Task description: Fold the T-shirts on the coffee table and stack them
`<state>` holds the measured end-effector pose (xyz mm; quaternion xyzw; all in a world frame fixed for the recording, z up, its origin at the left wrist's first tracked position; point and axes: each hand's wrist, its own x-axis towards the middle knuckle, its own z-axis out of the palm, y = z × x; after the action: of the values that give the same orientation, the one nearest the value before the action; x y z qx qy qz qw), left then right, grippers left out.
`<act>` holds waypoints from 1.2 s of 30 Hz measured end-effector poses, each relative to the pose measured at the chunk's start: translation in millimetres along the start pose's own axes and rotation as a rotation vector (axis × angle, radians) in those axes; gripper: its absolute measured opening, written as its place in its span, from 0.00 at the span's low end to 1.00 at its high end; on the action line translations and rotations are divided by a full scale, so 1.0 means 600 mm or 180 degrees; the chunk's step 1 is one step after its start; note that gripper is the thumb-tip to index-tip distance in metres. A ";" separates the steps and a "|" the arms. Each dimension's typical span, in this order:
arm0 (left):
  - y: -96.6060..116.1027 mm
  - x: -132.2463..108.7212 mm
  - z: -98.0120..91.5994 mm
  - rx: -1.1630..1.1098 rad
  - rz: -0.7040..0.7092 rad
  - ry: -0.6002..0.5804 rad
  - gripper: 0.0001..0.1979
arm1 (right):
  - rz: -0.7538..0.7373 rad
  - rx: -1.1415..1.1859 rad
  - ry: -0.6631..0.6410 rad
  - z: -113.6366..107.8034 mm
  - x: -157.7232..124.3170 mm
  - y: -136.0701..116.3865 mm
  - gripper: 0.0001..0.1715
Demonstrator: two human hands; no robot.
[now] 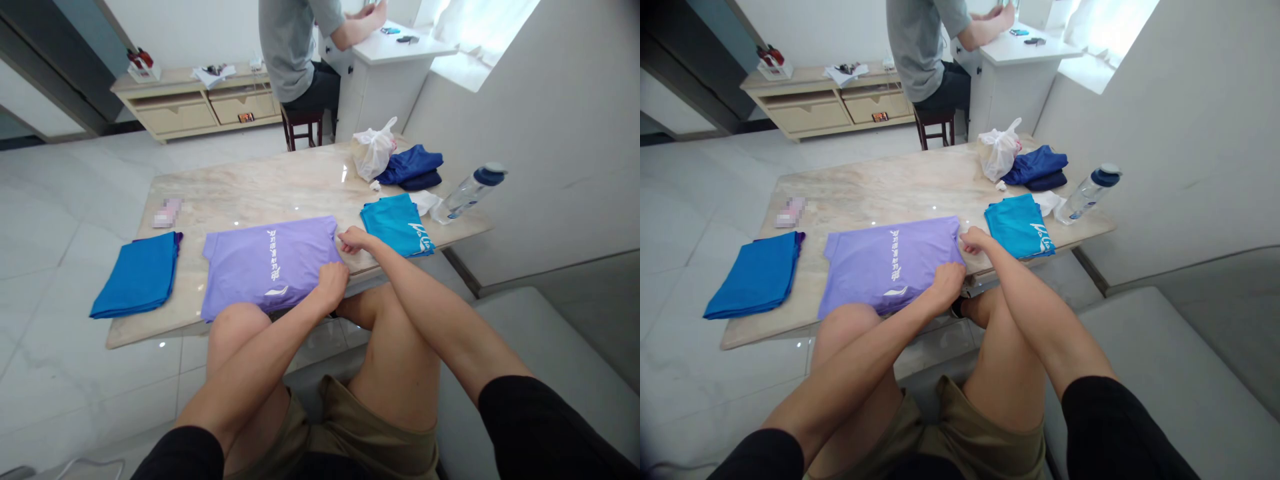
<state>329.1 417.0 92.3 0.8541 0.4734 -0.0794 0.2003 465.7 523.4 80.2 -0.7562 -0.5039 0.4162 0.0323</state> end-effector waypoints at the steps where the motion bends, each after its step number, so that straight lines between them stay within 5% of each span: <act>1: -0.004 -0.007 -0.006 0.0000 -0.0018 0.0003 0.22 | 0.0013 -0.0009 0.0029 0.005 0.000 -0.002 0.26; 4: -0.017 -0.033 -0.026 -0.0130 -0.0115 0.0104 0.19 | -0.0011 -0.0139 0.0251 0.021 0.000 -0.016 0.30; 9: -0.065 -0.087 -0.052 -0.0792 -0.0372 0.0651 0.10 | -0.0119 -0.0320 0.0479 0.037 -0.003 -0.062 0.15; 15: -0.184 -0.168 -0.037 -0.1652 -0.0784 0.1120 0.08 | -0.0411 0.0217 0.0820 0.064 -0.027 -0.174 0.15; 21: -0.315 -0.251 -0.007 -0.2791 -0.1337 0.1432 0.11 | -0.0728 0.0391 0.0677 0.139 -0.078 -0.312 0.11; 26: -0.391 -0.298 -0.012 -0.2497 -0.2116 0.1243 0.16 | -0.1030 0.0825 0.0027 0.200 -0.100 -0.396 0.25; 29: -0.415 -0.302 -0.020 -0.2348 -0.2351 0.1167 0.18 | -0.1125 0.0489 0.0093 0.214 -0.091 -0.405 0.25; 33: -0.410 -0.280 -0.036 -0.1474 -0.2266 0.1100 0.23 | -0.1273 -0.0062 0.0423 0.209 -0.059 -0.381 0.16; 36: -0.389 -0.259 -0.049 -0.0757 -0.1987 0.0617 0.25 | -0.1316 -0.0346 0.0402 0.206 -0.040 -0.368 0.13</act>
<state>47.7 418.5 107.2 0.6424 0.7345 0.0004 0.2186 218.1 567.0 117.2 -0.6620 -0.6669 0.3248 0.1076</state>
